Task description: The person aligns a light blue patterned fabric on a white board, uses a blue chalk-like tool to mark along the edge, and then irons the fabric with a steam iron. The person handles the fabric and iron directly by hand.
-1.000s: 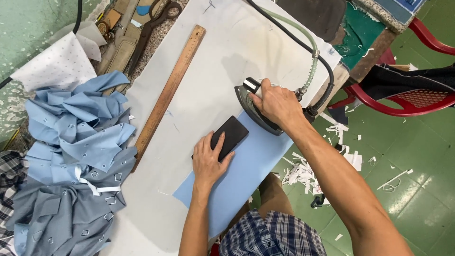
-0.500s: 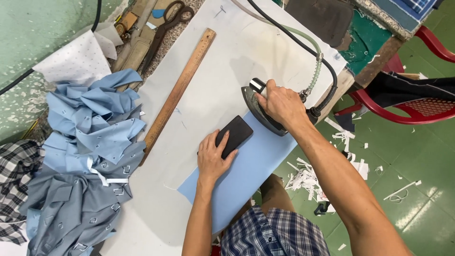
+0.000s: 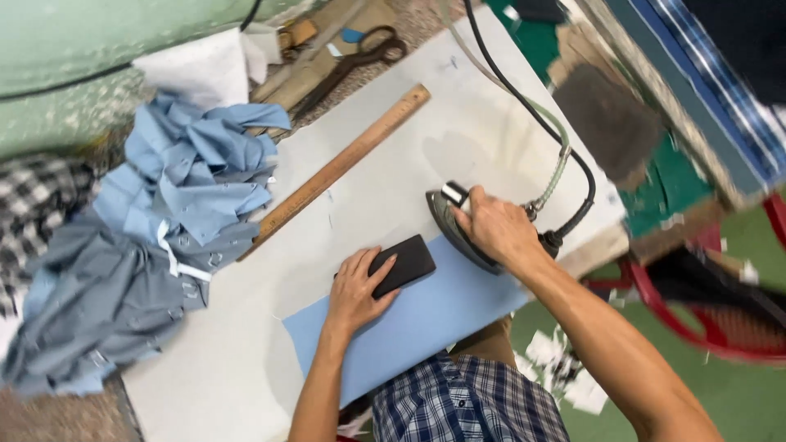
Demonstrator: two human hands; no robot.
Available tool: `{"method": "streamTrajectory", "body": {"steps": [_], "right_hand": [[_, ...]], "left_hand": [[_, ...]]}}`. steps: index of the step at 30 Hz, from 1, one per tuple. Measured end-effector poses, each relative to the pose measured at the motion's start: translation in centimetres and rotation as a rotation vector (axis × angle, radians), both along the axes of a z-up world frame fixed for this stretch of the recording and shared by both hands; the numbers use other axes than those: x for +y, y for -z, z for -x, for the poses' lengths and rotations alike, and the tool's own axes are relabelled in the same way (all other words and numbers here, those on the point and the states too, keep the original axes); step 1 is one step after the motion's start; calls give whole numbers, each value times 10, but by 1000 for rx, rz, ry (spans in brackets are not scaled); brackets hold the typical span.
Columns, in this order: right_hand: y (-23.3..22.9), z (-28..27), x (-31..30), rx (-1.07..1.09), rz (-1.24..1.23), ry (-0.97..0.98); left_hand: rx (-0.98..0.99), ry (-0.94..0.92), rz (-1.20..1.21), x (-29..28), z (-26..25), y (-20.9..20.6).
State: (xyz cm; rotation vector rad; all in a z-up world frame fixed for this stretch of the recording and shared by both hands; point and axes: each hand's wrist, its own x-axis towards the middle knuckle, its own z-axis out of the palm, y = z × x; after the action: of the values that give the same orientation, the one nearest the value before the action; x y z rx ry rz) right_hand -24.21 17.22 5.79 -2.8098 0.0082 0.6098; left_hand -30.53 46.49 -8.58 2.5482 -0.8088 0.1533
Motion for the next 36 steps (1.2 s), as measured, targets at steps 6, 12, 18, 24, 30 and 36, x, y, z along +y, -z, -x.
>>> {"method": "streamTrajectory", "body": {"steps": [6, 12, 18, 24, 30, 36], "right_hand": [[-9, -7, -20, 122, -2, -411], [1, -10, -4, 146, 40, -834], [-3, -11, 59, 119, 33, -1005], [-4, -9, 117, 211, 81, -1038], [-11, -6, 136, 142, 50, -1055], [1, -15, 136, 271, 35, -1070]], "left_hand": [[26, -478, 39, -18, 59, -8], [-64, -1040, -38, -9, 121, -20], [-112, -1276, -141, 50, 153, -10], [-117, -1359, -176, 128, 166, -2], [-247, -1455, -422, 151, 161, 24], [-151, -939, -190, 63, 129, 10]]}}
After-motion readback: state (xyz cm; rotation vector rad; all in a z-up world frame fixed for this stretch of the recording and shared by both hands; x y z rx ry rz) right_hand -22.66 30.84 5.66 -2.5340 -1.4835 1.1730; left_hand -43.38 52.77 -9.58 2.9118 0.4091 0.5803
